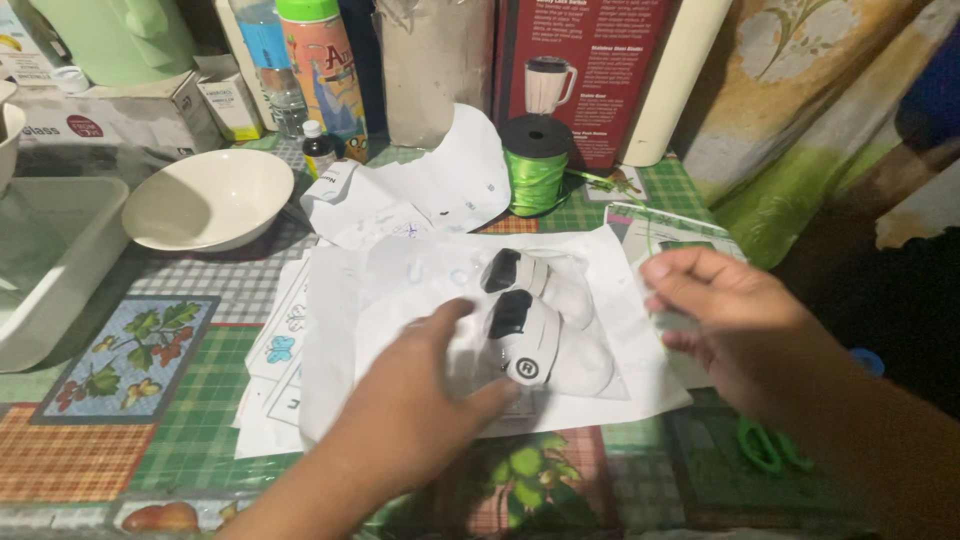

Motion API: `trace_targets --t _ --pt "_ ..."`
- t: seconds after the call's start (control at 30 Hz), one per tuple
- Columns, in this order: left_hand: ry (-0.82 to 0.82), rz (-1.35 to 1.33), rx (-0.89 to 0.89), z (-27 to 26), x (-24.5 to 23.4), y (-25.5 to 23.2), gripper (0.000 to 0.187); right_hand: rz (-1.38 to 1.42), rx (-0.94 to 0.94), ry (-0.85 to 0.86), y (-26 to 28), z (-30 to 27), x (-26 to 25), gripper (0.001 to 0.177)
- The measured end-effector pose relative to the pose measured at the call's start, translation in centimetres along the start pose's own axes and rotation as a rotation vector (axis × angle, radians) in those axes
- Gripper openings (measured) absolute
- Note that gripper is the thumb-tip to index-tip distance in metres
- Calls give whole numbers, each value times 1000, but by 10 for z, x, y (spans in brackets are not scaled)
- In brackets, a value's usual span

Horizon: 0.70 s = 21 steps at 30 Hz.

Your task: The person wraps a pair of white slippers in a white paper bag, seals it with clear tape, and cuts the tape with green scissors. They then fold the bag edges and place the wrapped item on the table.

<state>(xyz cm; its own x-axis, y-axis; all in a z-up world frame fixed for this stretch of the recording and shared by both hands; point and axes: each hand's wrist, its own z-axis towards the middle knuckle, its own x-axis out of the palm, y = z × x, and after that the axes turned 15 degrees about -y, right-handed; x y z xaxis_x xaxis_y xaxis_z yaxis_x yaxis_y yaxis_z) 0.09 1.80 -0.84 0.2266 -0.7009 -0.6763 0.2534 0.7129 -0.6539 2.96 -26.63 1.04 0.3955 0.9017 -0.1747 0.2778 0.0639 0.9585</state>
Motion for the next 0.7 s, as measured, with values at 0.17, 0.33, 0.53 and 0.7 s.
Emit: trace_targets --t 0.17,0.33,0.53,0.7 --pt "52 484 -1 -13 -6 71 41 -127 -233 18 -6 16 35 109" --pt "6 396 -31 -8 -33 97 31 -804 -695 445 -11 18 81 158" --pt "-45 496 -246 6 -85 162 29 -788 -879 526 -12 17 106 151" --pt "-68 643 -191 13 -73 161 50 -917 -731 424 -16 -4 103 147"
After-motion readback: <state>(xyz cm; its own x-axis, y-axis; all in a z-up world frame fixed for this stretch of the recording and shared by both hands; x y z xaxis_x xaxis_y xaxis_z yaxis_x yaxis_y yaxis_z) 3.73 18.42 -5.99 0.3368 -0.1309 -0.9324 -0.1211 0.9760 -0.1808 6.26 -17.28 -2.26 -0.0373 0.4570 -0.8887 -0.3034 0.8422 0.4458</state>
